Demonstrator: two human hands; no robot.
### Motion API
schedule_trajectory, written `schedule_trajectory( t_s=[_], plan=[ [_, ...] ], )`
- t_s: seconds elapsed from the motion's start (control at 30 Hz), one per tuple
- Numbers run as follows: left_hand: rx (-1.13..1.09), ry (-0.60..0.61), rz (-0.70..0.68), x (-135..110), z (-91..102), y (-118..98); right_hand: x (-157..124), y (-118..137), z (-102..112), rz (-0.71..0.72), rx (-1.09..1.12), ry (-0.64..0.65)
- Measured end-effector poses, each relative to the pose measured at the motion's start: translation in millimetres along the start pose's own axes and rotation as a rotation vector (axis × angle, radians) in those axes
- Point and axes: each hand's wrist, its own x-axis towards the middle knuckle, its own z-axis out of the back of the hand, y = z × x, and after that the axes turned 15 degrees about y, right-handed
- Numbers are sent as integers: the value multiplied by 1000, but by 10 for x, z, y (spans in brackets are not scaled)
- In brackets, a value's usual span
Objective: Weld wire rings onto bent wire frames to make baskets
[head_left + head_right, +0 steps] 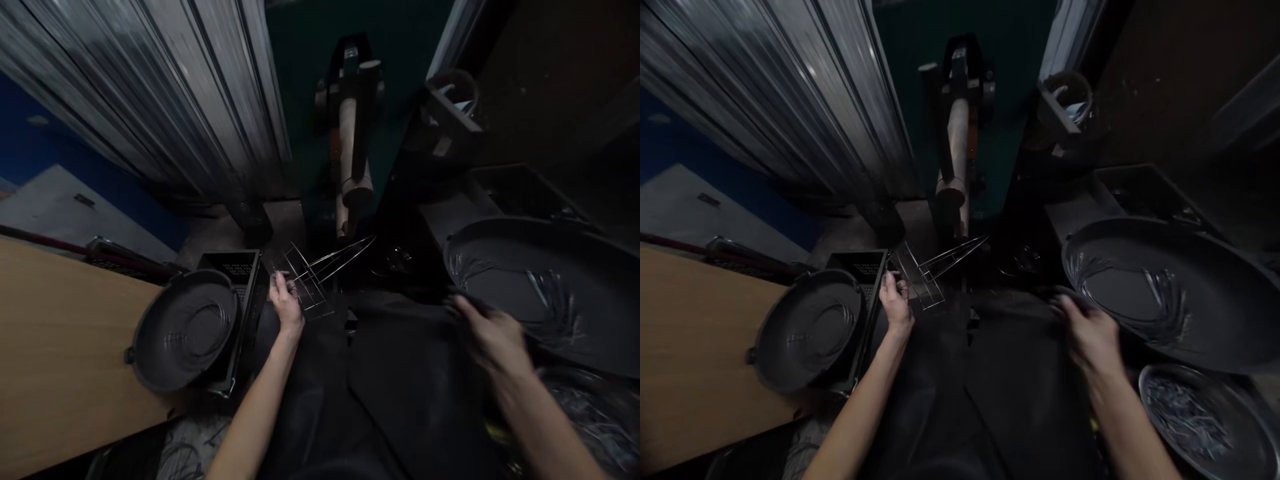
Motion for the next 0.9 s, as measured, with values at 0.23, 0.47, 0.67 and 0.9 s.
schedule_trajectory(
  t_s=[0.23, 0.47, 0.67, 0.9],
  plan=[
    [-35, 14, 2, 7, -5, -15, 196, 101, -1445, -10, 53, 328],
    [74, 42, 44, 107, -29, -33, 161, 174, -1557, -88, 212, 384],
    [78, 49, 70, 158, -83, -24, 112, 238, -1638, -159, 281, 319],
    [147, 57, 78, 186, -103, -34, 120, 269, -1680, -203, 329, 260]
  ],
)
